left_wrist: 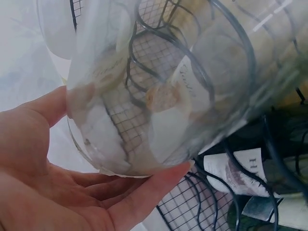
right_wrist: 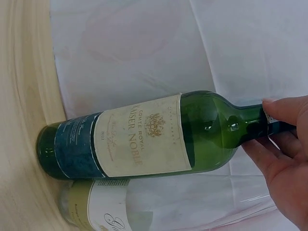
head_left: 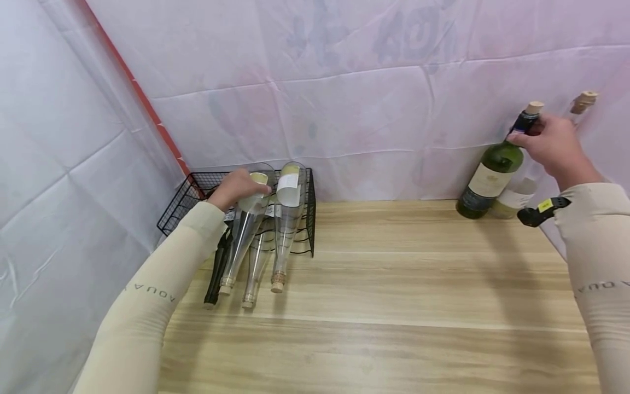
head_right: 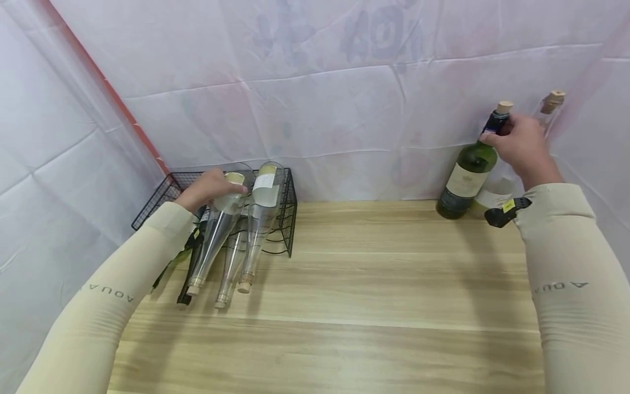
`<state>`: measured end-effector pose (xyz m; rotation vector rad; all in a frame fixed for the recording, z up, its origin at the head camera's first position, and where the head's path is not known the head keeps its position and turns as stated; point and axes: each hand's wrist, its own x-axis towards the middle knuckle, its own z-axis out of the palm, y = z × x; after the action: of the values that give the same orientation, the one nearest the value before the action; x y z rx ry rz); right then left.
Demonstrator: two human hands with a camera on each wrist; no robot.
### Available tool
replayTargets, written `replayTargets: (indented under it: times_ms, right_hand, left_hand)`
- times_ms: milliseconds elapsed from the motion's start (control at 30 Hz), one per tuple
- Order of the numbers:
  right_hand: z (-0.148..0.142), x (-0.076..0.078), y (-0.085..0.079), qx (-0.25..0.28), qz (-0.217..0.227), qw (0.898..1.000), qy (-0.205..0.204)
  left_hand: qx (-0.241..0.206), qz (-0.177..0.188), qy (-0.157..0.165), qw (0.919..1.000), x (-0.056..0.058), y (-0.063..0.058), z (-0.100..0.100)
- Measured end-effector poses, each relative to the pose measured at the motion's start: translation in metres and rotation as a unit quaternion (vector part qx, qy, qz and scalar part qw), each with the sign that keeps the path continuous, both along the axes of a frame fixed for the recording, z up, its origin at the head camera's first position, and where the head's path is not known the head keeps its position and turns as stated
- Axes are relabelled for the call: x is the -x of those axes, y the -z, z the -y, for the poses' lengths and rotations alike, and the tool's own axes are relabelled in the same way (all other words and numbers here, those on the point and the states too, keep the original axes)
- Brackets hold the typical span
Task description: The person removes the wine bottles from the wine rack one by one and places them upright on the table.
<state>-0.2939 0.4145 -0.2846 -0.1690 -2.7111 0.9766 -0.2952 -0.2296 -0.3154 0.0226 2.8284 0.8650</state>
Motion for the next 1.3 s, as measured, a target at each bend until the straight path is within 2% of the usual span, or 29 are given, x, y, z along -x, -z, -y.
replayTargets:
  times_ms: [233,467,600,833,933,1133,1300]
  right_hand:
    - [-0.003,0.000,0.001,0.013,-0.014,1.000,-0.004]
    - [-0.002,0.001,0.003,-0.065,-0.024,0.997,0.016]
    - [-0.001,0.000,0.007,-0.091,-0.030,0.995,0.014]
    - [0.003,-0.008,0.015,-0.072,-0.035,0.997,0.006]
    - [0.005,-0.011,0.016,-0.072,-0.038,0.997,0.008]
    - [0.009,-0.018,0.020,-0.075,-0.053,0.995,0.033]
    - [0.017,-0.025,0.025,-0.075,-0.058,0.992,0.078]
  left_hand:
    - [-0.028,-0.016,-0.014,0.9994,0.003,0.002,0.001]
    - [-0.055,-0.018,-0.032,0.9978,0.006,0.002,0.005]
    - [-0.063,-0.021,-0.035,0.9971,0.005,0.004,0.008]
    - [-0.108,-0.009,-0.035,0.9935,0.003,0.009,0.016]
    - [-0.114,-0.011,-0.043,0.9925,0.002,0.010,0.017]
    - [-0.113,-0.017,-0.048,0.9923,0.002,0.012,0.019]
    - [-0.134,-0.019,-0.046,0.9897,0.000,0.012,0.020]
